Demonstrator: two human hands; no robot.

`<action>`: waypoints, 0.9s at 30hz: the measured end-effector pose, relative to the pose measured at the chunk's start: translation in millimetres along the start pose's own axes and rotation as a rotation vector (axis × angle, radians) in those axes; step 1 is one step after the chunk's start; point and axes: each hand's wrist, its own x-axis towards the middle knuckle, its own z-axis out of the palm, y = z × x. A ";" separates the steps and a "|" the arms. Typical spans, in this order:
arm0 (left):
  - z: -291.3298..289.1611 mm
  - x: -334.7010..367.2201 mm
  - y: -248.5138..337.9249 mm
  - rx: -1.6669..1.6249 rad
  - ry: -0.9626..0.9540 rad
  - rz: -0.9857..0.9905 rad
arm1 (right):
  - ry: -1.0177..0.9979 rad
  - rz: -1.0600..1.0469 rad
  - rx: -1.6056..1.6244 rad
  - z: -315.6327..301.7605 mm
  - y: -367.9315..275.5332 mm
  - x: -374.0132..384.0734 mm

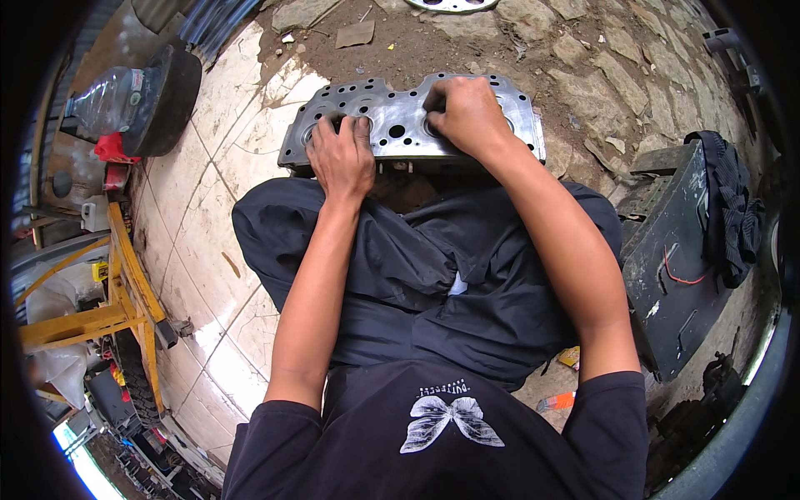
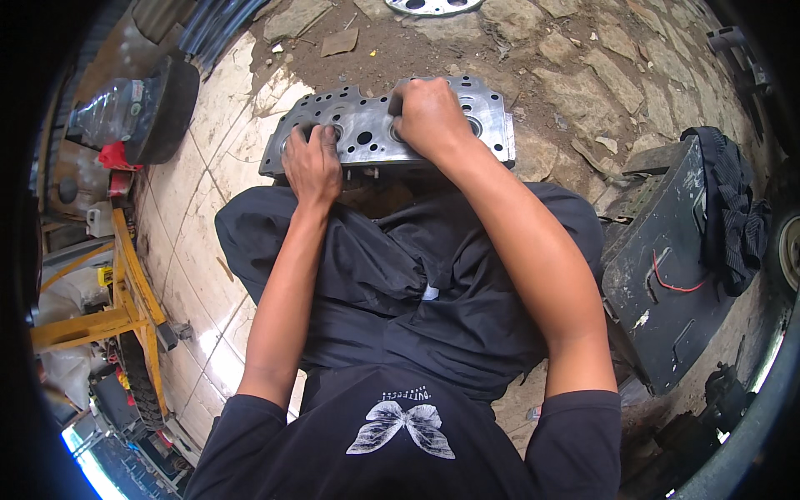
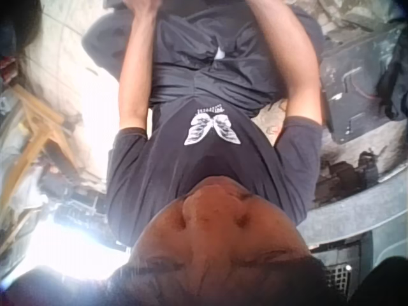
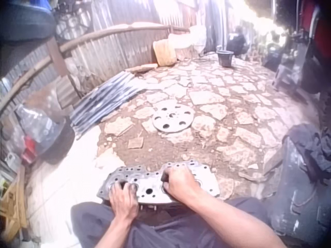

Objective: The person scrubs the surface of a metal engine cylinder head with a small abrasive pad, focusing on the circular valve openings and surrounding flat areas. The person repeatedly rubs the same spots to remove grime.

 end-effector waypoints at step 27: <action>2.0 -0.3 -0.2 0.013 0.013 -0.005 | 0.075 0.001 -0.098 18.6 -1.6 1.6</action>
